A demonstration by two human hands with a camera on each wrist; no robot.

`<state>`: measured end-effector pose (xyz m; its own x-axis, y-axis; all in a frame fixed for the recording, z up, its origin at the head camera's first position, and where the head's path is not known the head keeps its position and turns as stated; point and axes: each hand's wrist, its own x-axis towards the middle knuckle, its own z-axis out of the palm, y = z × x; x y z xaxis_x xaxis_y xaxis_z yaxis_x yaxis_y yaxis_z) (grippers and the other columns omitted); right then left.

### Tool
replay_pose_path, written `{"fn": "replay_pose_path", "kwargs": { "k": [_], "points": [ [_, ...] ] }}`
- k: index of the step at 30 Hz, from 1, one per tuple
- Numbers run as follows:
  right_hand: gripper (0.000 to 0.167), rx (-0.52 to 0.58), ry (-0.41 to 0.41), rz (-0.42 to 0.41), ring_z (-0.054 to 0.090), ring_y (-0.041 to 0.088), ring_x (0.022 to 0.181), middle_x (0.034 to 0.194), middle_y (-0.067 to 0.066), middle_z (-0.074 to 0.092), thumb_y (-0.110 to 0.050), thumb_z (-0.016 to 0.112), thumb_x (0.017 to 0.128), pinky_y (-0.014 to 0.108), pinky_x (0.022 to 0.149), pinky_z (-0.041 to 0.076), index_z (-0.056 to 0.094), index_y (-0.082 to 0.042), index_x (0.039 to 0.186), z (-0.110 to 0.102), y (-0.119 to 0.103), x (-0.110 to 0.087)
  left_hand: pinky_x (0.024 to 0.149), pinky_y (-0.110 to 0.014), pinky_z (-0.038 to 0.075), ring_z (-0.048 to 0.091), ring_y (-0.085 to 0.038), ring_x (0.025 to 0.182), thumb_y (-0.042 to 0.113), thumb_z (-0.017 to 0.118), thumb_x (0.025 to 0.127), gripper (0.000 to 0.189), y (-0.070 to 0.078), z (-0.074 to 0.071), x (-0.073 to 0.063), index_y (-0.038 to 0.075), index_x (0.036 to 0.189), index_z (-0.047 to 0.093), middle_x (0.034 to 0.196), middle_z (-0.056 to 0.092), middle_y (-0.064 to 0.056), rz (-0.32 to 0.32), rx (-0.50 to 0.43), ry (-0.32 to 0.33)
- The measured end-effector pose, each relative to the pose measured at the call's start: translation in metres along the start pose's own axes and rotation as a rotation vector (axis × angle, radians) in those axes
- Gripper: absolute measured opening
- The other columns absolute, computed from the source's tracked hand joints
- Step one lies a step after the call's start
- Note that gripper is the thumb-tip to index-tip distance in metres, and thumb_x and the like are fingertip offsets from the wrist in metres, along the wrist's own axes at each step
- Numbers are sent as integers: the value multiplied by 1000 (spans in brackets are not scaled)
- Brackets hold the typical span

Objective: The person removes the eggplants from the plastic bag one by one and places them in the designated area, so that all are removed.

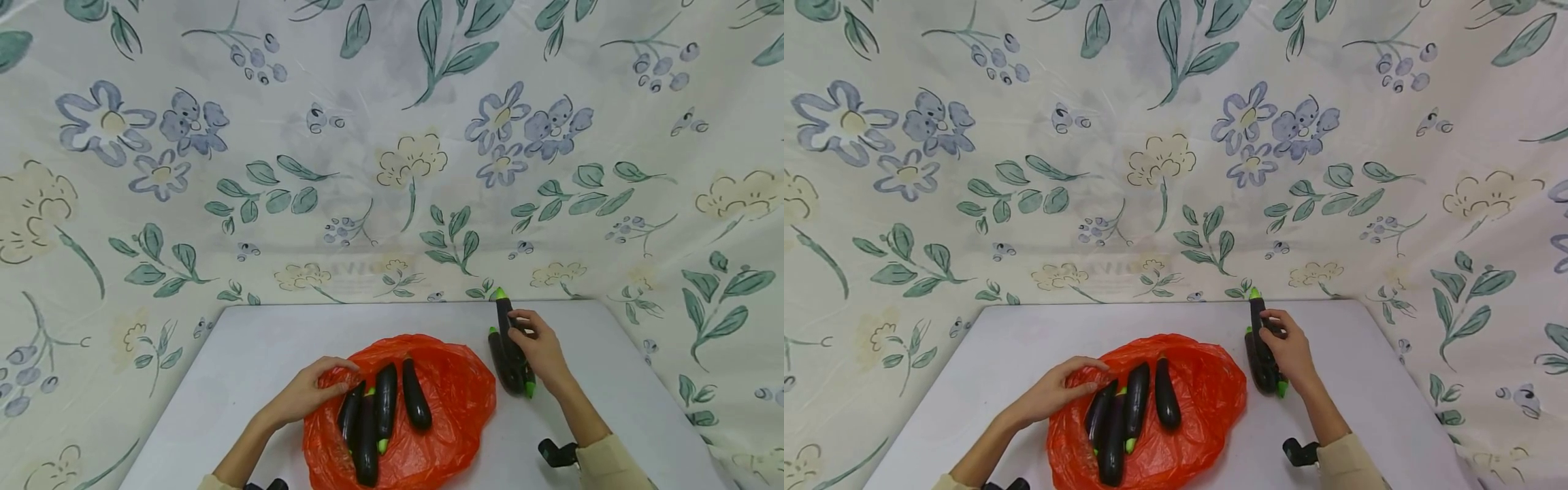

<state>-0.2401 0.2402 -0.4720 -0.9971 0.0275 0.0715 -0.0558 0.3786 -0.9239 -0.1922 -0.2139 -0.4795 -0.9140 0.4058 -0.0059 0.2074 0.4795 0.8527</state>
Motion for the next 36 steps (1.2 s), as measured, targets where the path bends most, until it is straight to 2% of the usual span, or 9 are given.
{"fn": "replay_pose_path", "kwargs": {
  "k": [12, 17, 23, 26, 36],
  "points": [
    [42, -72, 36, 22, 57, 41, 122, 143, 22, 51, -26, 59, 101, 39, 89, 54, 53, -18, 142, -21, 18, 5, 101, -58, 49, 51, -33, 127, 28, 67, 97, 30, -2, 0, -3, 23, 127, 65, 132, 59, -7, -3, 3, 5],
    [42, -92, 57, 24, 57, 41, 122, 143, 23, 52, -27, 59, 101, 31, 83, 54, 54, -16, 142, -31, 25, 4, 101, -57, 49, 51, -32, 127, 29, 67, 97, 29, -2, 0, -3, 25, 126, 66, 132, 59, -6, -10, 12, 10],
    [48, -122, 68, 86, 59, 39, 121, 141, 26, 53, -28, 56, 103, 24, 80, 51, 48, -16, 148, -40, 32, 2, 102, -59, 47, 51, -34, 128, 27, 67, 98, 29, -2, 0, -3, 23, 127, 65, 132, 60, -6, 1, 5, 10],
    [51, -144, 58, 115, 58, 39, 123, 142, 28, 53, -28, 54, 103, 28, 84, 51, 44, -13, 151, -44, 36, 1, 104, -60, 46, 51, -34, 129, 27, 67, 98, 30, -2, 0, -2, 22, 127, 65, 132, 60, -6, 6, -3, 6],
    [54, -200, 18, 210, 54, 47, 126, 142, 34, 49, -23, 57, 102, 51, 97, 51, 41, 0, 149, -51, 49, -2, 102, -58, 49, 50, -34, 128, 27, 66, 98, 30, -4, -1, -2, 22, 127, 65, 132, 60, -7, 18, -4, -7]
  ]
}}
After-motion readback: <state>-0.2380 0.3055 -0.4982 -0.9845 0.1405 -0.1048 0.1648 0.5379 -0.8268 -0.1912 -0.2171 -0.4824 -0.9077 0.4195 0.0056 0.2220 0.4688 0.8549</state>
